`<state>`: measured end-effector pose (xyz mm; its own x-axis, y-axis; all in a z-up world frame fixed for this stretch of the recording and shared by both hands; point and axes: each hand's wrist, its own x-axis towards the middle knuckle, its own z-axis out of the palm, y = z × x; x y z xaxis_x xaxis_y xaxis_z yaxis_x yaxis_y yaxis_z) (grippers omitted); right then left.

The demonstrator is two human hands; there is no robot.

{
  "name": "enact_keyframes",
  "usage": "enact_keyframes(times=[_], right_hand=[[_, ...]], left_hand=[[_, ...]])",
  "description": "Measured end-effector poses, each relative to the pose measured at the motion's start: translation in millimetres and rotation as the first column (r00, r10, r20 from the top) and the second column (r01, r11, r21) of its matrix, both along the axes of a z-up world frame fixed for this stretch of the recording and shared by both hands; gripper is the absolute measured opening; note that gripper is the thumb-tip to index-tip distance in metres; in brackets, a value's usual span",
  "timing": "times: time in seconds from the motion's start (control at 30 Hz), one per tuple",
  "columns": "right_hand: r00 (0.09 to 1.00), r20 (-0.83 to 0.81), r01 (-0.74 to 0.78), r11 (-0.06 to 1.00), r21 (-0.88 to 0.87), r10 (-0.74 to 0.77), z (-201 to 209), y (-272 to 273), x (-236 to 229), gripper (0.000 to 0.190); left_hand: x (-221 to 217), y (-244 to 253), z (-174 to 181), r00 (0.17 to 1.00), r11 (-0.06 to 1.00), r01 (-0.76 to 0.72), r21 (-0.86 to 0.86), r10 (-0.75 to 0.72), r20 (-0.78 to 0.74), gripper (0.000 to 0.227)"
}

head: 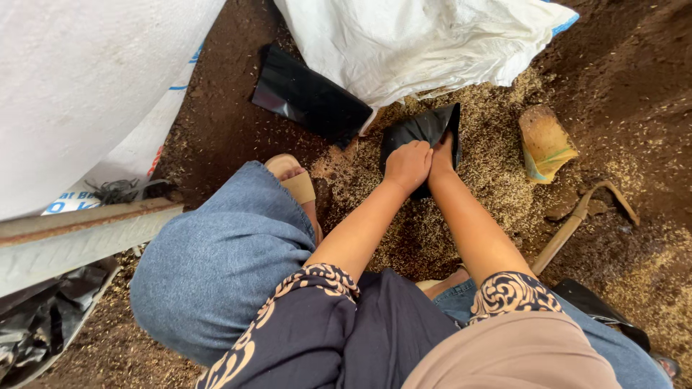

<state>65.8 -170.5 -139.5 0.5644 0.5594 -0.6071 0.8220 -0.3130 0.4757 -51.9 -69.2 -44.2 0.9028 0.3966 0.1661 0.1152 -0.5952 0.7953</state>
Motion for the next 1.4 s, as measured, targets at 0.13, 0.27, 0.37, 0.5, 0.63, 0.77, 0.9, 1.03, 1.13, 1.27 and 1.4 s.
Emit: enact_keyframes(times=[0.13, 0.27, 0.37, 0.5, 0.63, 0.77, 0.9, 1.03, 1.13, 1.27, 1.4], right_hand=[[0.998, -0.066, 0.029, 0.971, 0.237, -0.013, 41, 19, 5, 0.044], [0.963, -0.253, 0.040, 0.872, 0.489, 0.098, 80, -9, -22, 0.041], [0.903, -0.376, -0.041, 0.914, 0.403, 0.206, 95, -8, -34, 0.038], [0.915, -0.352, -0.024, 0.896, 0.444, 0.199, 90, -3, -47, 0.038], [0.924, -0.347, 0.062, 0.836, 0.545, 0.158, 74, 10, -52, 0.049], [0.929, -0.369, 0.102, 0.932, 0.348, 0.036, 69, 24, -56, 0.049], [0.956, -0.282, 0.078, 0.853, 0.516, 0.083, 98, 34, -58, 0.042], [0.858, -0.442, 0.471, 0.741, 0.478, -0.261, 157, 4, -43, 0.030], [0.744, -0.424, 0.664, 0.493, 0.563, -0.517, 192, -28, -34, 0.042], [0.461, -0.391, 0.887, 0.410, 0.210, -0.797, 185, -54, -39, 0.089], [0.449, -0.592, 0.877, 0.457, 0.150, -0.669, 138, -50, -70, 0.064]], left_hand=[[-9, 13, 18, 0.990, 1.000, -0.017, -0.025, 0.013, -0.142, 0.024], [-21, 26, 18, 0.960, 0.998, 0.055, 0.034, -0.043, -0.277, 0.026], [-14, 54, 17, 0.933, 0.983, 0.158, -0.093, -0.180, -0.313, 0.027], [-16, 64, 7, 0.929, 0.947, 0.218, -0.238, -0.276, -0.246, 0.026], [-16, 60, 1, 0.950, 0.946, 0.189, -0.264, -0.244, -0.195, 0.026], [-16, 65, 9, 0.922, 0.931, 0.189, -0.311, -0.277, -0.271, 0.030], [6, 84, 40, 0.817, 0.944, 0.262, -0.203, -0.328, -0.474, 0.034], [32, 89, 60, 0.810, 0.972, 0.233, -0.034, -0.213, -0.546, 0.056], [64, 76, 59, 0.845, 0.958, 0.286, 0.031, -0.237, -0.479, 0.071], [85, 52, 34, 0.929, 0.910, 0.330, 0.252, -0.265, -0.257, 0.063], [89, 59, 15, 0.945, 0.937, 0.293, 0.192, -0.254, -0.206, 0.009]])
